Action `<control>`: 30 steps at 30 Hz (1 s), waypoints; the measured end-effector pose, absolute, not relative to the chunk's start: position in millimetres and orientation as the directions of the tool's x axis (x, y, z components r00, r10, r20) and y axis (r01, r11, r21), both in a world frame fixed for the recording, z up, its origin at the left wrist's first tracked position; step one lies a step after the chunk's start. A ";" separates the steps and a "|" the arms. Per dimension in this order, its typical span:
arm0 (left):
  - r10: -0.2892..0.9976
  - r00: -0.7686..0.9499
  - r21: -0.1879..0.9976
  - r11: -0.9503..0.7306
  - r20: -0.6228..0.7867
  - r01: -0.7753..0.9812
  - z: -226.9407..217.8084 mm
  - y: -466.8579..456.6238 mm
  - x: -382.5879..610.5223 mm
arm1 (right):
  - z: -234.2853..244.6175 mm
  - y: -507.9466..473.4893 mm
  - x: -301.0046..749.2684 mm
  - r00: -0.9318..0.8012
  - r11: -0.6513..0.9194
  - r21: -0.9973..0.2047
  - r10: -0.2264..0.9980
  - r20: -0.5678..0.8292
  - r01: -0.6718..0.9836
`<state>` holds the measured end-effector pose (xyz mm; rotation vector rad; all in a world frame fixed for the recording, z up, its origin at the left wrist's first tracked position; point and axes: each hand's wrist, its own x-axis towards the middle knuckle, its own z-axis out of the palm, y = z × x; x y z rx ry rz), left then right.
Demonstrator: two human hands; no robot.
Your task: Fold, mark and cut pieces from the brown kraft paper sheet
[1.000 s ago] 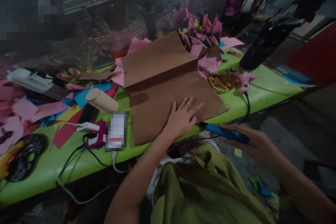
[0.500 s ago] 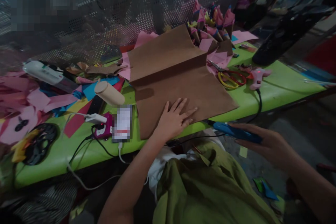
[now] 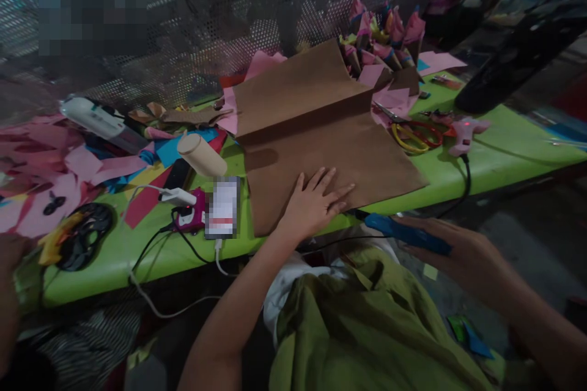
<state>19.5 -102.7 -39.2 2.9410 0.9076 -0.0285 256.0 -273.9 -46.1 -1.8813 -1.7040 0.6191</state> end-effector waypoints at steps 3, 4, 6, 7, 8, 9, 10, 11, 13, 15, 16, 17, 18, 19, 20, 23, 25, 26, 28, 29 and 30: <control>0.571 0.821 0.052 -0.819 -0.027 0.571 -40.5 -104.6 21.7 | -50.5 -272.3 247.3 0.092 -0.055 -0.634 0.995 0.025 0.772; 0.574 0.818 0.053 -0.817 -0.027 0.575 -40.6 -104.9 22.6 | -52.4 -271.3 243.5 0.085 -0.048 -0.637 0.996 0.028 0.770; 0.579 0.815 0.065 -0.812 -0.032 0.580 -39.4 -104.5 24.2 | -55.1 -269.4 236.9 0.075 -0.043 -0.647 0.997 0.021 0.761; 0.580 0.814 0.080 -0.810 -0.039 0.581 -37.9 -103.5 24.3 | -55.7 -268.6 234.6 0.072 -0.045 -0.650 0.997 0.015 0.759; 0.579 0.814 0.105 -0.807 -0.049 0.581 -35.8 -101.9 23.4 | -55.8 -268.2 233.1 0.073 -0.045 -0.651 0.997 0.015 0.758; 0.577 0.815 0.137 -0.804 -0.063 0.579 -33.2 -99.8 21.3 | -55.6 -267.9 232.3 0.074 -0.046 -0.650 0.997 0.016 0.758; 0.573 0.816 0.168 -0.799 -0.077 0.577 -30.1 -97.6 17.8 | -55.3 -267.9 232.2 0.077 -0.045 -0.649 0.997 0.021 0.760; 0.571 0.816 0.192 -0.794 -0.090 0.576 -27.1 -95.4 12.8 | -55.0 -267.9 232.5 0.079 -0.043 -0.647 0.996 0.027 0.761; 0.580 0.808 0.195 -0.785 -0.103 0.588 -22.4 -92.2 -0.7 | -55.0 -268.0 233.8 0.083 -0.041 -0.643 0.996 0.035 0.765; 0.613 0.784 0.146 -0.771 -0.093 0.620 -21.6 -91.6 -15.6 | -55.2 -267.7 235.2 0.089 -0.052 -0.636 0.996 0.027 0.770; 0.631 0.771 0.120 -0.762 -0.084 0.636 -23.0 -92.1 -22.1 | -55.1 -267.4 235.7 0.095 -0.057 -0.636 0.995 0.027 0.770; 0.643 0.762 0.101 -0.755 -0.075 0.648 -25.3 -93.1 -27.3 | -54.7 -267.1 236.0 0.102 -0.059 -0.641 0.994 0.031 0.765; 0.650 0.757 0.088 -0.752 -0.066 0.654 -28.3 -94.2 -30.9 | -54.0 -266.9 236.1 0.109 -0.060 -0.652 0.993 0.036 0.755; 0.654 0.754 0.079 -0.750 -0.058 0.656 -31.4 -95.3 -33.0 | -53.0 -266.7 236.0 0.119 -0.062 -0.668 0.992 0.040 0.741; 0.655 0.754 0.074 -0.750 -0.050 0.657 -34.4 -96.4 -33.8 | -51.8 -266.5 235.4 0.128 -0.065 -0.684 0.991 0.043 0.726; 0.660 0.751 0.060 -0.749 -0.027 0.660 -39.8 -98.6 -31.9 | -48.7 -265.9 230.5 0.152 -0.072 -0.708 0.987 0.050 0.702; 0.661 0.750 0.053 -0.748 -0.022 0.661 -40.5 -99.1 -30.2 | -48.0 -264.5 223.9 0.141 -0.058 -0.705 0.988 0.061 0.707; 0.662 0.750 0.051 -0.748 -0.021 0.662 -40.4 -99.2 -29.7 | -48.1 -263.6 219.8 0.129 -0.048 -0.702 0.990 0.063 0.711; 0.661 0.750 0.046 -0.749 -0.021 0.662 -39.9 -99.1 -29.4 | -49.2 -261.6 212.0 0.100 -0.032 -0.700 0.993 0.057 0.714; 0.661 0.750 0.043 -0.749 -0.020 0.661 -39.8 -99.0 -29.5 | -49.9 -260.9 209.0 0.088 -0.028 -0.701 0.995 0.049 0.713; 0.661 0.750 0.041 -0.749 -0.017 0.661 -39.7 -98.9 -29.7 | -50.8 -260.5 206.9 0.080 -0.025 -0.704 0.996 0.046 0.710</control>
